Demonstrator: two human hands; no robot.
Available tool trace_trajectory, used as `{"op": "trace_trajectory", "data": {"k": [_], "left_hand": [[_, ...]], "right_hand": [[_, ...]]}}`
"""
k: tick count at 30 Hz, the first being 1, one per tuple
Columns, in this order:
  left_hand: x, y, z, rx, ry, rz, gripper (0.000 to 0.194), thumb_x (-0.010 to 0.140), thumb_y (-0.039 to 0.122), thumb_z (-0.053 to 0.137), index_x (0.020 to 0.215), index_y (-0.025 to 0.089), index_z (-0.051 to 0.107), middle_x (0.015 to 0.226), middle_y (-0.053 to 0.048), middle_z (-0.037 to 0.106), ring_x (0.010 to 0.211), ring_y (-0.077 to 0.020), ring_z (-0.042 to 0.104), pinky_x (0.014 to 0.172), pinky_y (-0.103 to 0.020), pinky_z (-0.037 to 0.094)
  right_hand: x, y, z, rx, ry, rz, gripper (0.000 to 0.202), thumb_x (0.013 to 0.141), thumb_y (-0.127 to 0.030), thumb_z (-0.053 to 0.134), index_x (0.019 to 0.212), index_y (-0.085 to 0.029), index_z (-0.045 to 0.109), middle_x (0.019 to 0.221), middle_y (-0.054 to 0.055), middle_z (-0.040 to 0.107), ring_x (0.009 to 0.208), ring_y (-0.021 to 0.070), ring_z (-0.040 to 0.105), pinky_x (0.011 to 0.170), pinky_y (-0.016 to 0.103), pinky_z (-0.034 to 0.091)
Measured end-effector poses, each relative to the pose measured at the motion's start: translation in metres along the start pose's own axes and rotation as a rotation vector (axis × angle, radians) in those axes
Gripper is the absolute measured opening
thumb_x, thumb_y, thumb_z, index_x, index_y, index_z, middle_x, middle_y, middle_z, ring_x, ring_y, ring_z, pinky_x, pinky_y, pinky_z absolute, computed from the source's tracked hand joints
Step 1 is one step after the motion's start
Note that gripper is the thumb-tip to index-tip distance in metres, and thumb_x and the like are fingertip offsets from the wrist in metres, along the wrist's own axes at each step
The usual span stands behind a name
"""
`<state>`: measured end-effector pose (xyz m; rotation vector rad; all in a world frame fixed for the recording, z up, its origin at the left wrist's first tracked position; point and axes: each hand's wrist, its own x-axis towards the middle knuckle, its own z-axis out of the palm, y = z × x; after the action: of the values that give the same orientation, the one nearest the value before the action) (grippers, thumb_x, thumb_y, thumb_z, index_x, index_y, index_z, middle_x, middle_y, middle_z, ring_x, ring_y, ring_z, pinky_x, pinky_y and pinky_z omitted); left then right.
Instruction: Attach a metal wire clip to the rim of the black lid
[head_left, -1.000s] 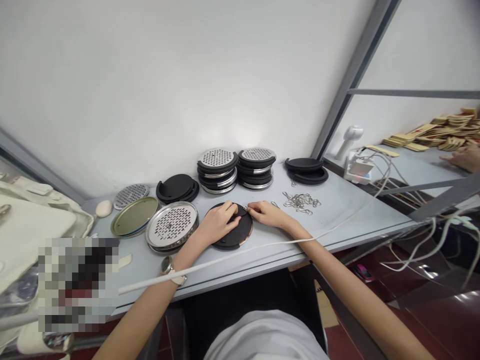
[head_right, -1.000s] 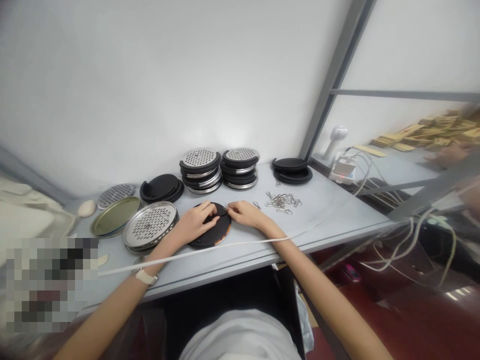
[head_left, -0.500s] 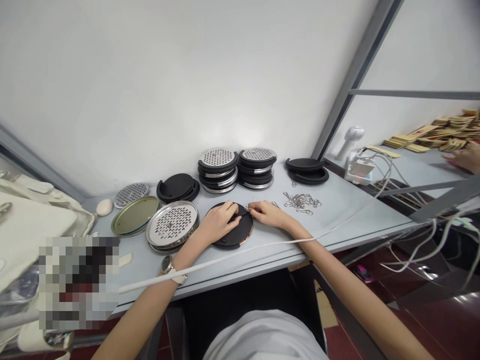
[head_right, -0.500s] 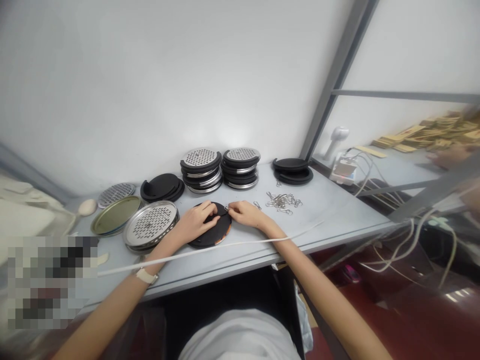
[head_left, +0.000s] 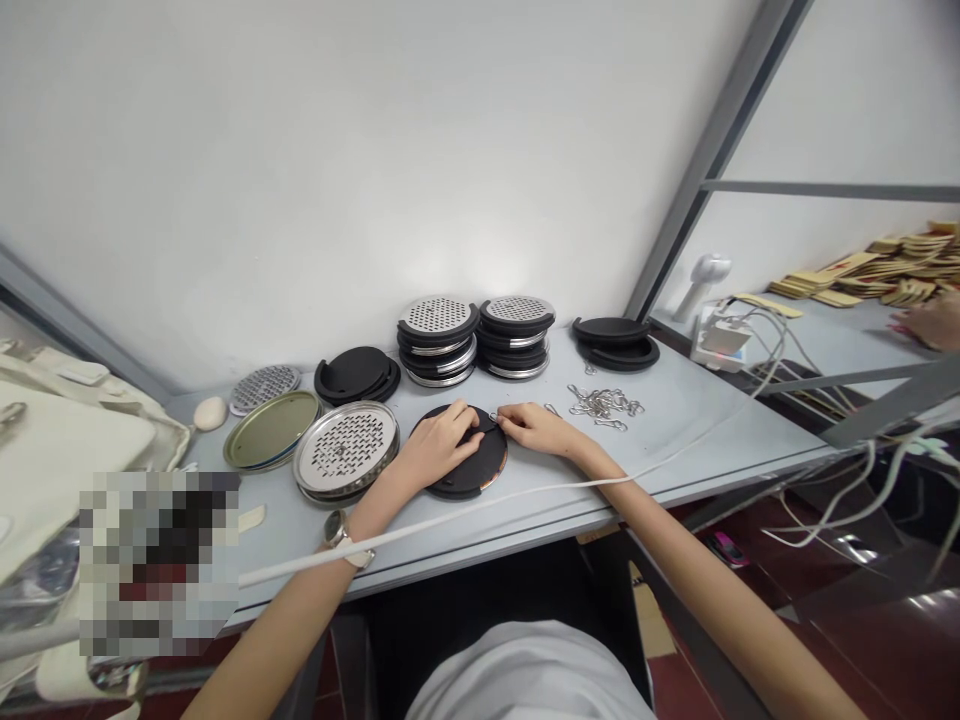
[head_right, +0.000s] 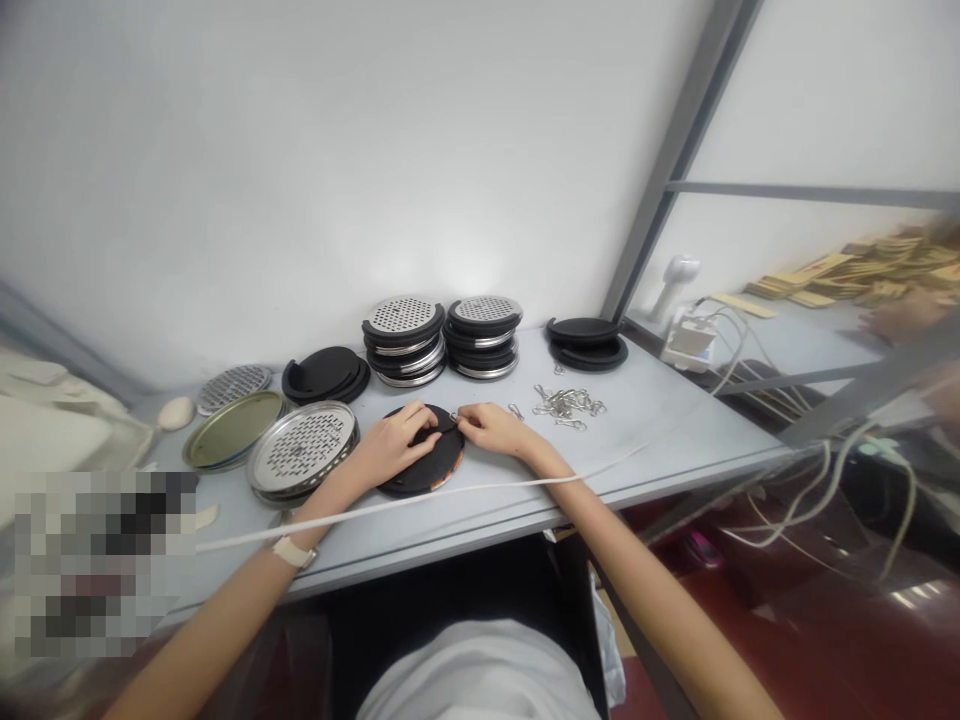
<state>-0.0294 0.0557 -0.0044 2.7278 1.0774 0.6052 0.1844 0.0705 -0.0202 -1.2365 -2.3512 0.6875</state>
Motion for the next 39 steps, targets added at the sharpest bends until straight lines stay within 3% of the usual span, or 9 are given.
{"op": "trace_trajectory", "data": {"k": [8,13,18,29,39], "left_hand": [[0.001,-0.003,0.001,-0.129,0.012,-0.023,0.011,0.089,0.030,0.048,0.093,0.021,0.053,0.094,-0.001,0.054,0.079,-0.0137,0.055,0.072,-0.027,0.045],[0.002,-0.004,0.002,-0.202,0.015,-0.088,0.013,0.088,0.031,0.051,0.091,0.020,0.055,0.088,0.001,0.054,0.063,-0.0104,0.050,0.066,-0.026,0.043],[0.001,-0.003,0.002,-0.248,0.005,-0.092,0.013,0.086,0.032,0.052,0.090,0.020,0.057,0.087,0.001,0.055,0.063,-0.0100,0.051,0.064,-0.025,0.043],[0.000,0.008,0.007,-0.144,0.090,-0.145,0.009,0.082,0.030,0.059,0.083,0.021,0.058,0.085,0.001,0.060,0.076,-0.0147,0.058,0.070,-0.028,0.043],[-0.001,0.012,0.004,-0.112,0.078,-0.111,0.006,0.083,0.027,0.055,0.085,0.022,0.053,0.086,0.000,0.057,0.076,-0.0150,0.056,0.066,-0.027,0.043]], "right_hand": [[0.000,0.000,0.000,-0.001,-0.001,0.006,0.027,0.089,-0.027,0.037,0.063,-0.019,0.038,0.054,-0.005,0.039,0.053,0.0103,0.037,0.054,0.023,0.026],[0.000,-0.002,-0.002,0.013,-0.001,-0.005,0.026,0.089,-0.028,0.037,0.064,-0.019,0.040,0.055,-0.005,0.040,0.053,0.0103,0.037,0.054,0.023,0.026],[-0.001,-0.002,-0.002,0.041,-0.023,-0.031,0.024,0.087,-0.025,0.037,0.063,-0.019,0.039,0.054,-0.006,0.038,0.052,0.0100,0.036,0.053,0.023,0.026],[-0.001,0.002,-0.001,0.052,-0.022,-0.040,0.023,0.084,-0.025,0.039,0.061,-0.019,0.038,0.054,-0.006,0.039,0.053,0.0098,0.034,0.054,0.023,0.026],[0.000,0.000,-0.001,0.057,-0.015,-0.029,0.023,0.081,-0.023,0.038,0.058,-0.019,0.035,0.052,-0.006,0.036,0.052,0.0089,0.032,0.052,0.023,0.025]]}}
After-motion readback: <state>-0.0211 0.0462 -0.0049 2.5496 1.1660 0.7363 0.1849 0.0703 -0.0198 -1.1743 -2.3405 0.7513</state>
